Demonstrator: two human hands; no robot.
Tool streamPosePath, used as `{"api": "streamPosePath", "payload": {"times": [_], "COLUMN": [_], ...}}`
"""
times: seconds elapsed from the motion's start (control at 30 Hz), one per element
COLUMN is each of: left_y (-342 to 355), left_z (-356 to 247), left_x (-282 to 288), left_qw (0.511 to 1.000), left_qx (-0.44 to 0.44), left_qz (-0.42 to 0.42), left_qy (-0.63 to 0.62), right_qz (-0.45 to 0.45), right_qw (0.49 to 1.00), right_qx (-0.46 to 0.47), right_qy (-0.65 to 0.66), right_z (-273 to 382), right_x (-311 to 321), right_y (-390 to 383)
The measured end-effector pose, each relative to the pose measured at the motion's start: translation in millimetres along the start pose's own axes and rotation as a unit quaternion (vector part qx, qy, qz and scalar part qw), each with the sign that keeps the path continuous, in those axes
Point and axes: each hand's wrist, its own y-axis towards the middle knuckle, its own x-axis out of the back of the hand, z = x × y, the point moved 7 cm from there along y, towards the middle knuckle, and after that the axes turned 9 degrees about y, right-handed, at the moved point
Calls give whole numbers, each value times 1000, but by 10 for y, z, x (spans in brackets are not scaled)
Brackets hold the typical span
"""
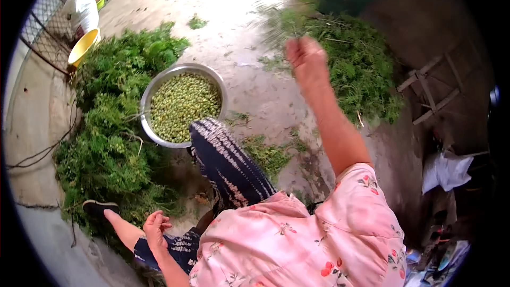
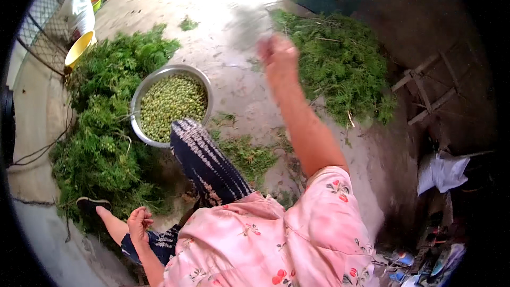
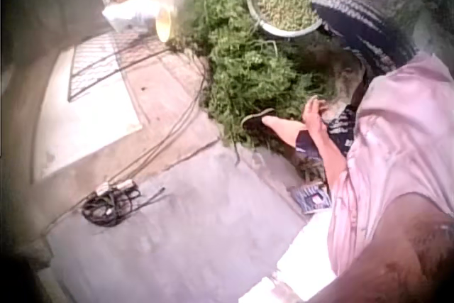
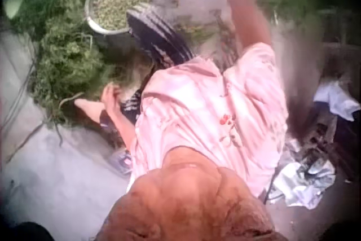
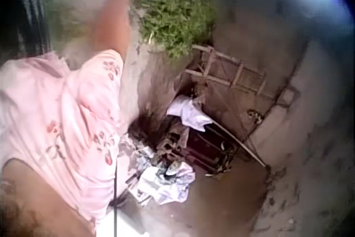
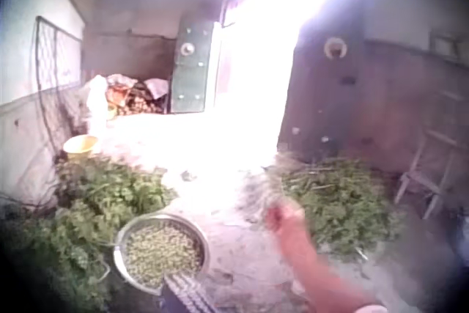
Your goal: The person picks small green seeds from conifer-like branches by hand and places them into a metal bowl.
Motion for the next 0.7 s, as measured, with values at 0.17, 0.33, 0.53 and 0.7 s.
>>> {"api": "streamPosePath", "payload": {"times": [0.17, 0.33, 0.53, 0.7], "left_y": [127, -30, -253, -574], "left_z": [-3, -206, -670, -1280], "left_x": [-171, -298, -87, 114], "left_qw": [999, 999, 996, 974], "left_qx": [-20, -2, -80, -183], "left_qz": [24, 15, -16, -130], "left_qy": [22, 38, 25, -37], "right_qz": [-200, -170, 53, 172], "right_qw": [972, 984, 974, 951], "right_qx": [99, 11, -221, -255], "right_qy": [-73, -59, -26, -39], "right_z": [986, 0, -1258, -1614], "right_x": [1139, 1033, -305, -1005], "right_y": [557, 111, -947, -1582]}}
